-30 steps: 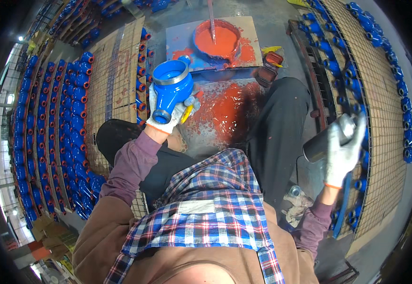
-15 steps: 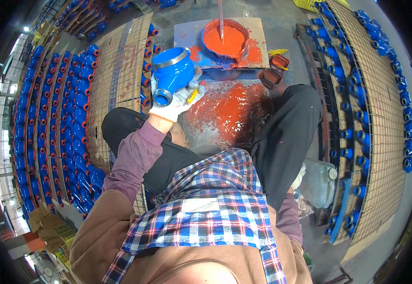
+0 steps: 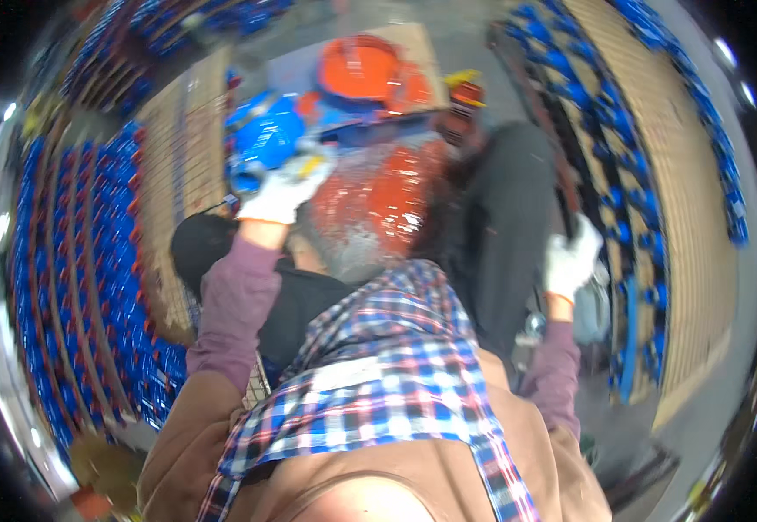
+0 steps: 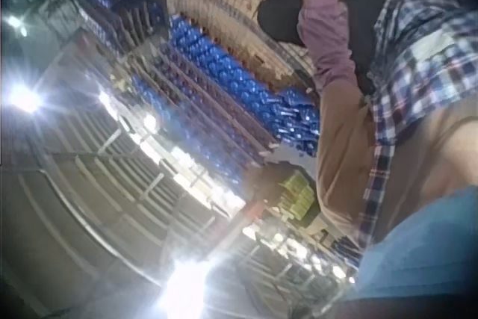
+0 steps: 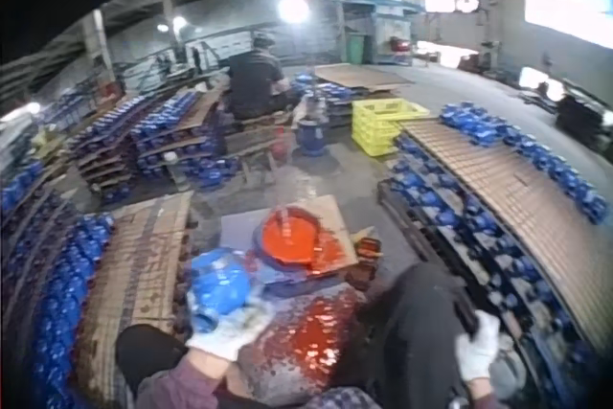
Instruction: Painting blue industrial parts with red paint using a brush and a spray can.
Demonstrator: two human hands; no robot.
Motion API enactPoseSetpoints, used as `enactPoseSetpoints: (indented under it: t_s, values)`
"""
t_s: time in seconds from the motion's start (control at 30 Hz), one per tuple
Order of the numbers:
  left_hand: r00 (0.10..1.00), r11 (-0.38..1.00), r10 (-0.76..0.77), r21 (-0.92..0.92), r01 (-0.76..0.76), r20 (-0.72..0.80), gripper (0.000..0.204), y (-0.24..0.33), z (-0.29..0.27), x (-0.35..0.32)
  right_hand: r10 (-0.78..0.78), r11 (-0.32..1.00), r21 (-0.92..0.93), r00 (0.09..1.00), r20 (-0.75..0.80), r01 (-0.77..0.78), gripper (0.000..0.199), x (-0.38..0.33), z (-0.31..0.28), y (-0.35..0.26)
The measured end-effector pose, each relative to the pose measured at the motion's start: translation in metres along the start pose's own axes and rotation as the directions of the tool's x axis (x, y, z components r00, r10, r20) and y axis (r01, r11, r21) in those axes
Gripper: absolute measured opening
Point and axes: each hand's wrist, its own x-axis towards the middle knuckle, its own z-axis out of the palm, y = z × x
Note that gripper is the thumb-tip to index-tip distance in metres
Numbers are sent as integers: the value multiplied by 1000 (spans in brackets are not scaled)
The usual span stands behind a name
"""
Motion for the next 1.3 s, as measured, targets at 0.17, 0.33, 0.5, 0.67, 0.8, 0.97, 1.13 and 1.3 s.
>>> enactPoseSetpoints:
  t_s: [0.17, 0.33, 0.5, 0.67, 0.8, 0.97, 1.13, 1.3]
  values:
    - [991, 969, 39, 239, -68, 125, 34, -55, 84, -46, 584, 805, -99, 750, 311, -585, 96, -96, 45, 43]
    - [988, 944, 59, 313, -102, 144, 62, -73, 90, -41, 614, 770, -53, 717, 330, -636, 101, -131, 67, 62]
    - [977, 965, -35, 263, -23, 212, 36, -61, 85, -48, 447, 863, 145, 865, 230, -484, 89, -144, 117, 74]
    - [962, 948, 37, 295, -119, 269, 54, -82, 69, -14, 540, 677, 429, 800, 262, -598, 89, -140, 134, 125]
    - [930, 972, -21, 227, -67, 367, 73, -105, 95, -41, 356, 739, 502, 893, 277, -450, 86, -86, 115, 91]
    - [986, 987, 35, 151, -60, 161, 51, -102, 97, -39, 3, 865, 493, 981, -195, 95, 88, 41, -40, -22]
    - [984, 995, -3, 100, -15, 178, 57, -101, 97, -23, -150, 635, 728, 965, -213, 260, 97, 62, -116, -151]
    - [985, 965, 47, 248, -88, 166, 78, -105, 98, -24, -679, 273, 949, 731, 72, 160, 72, 37, -91, -233]
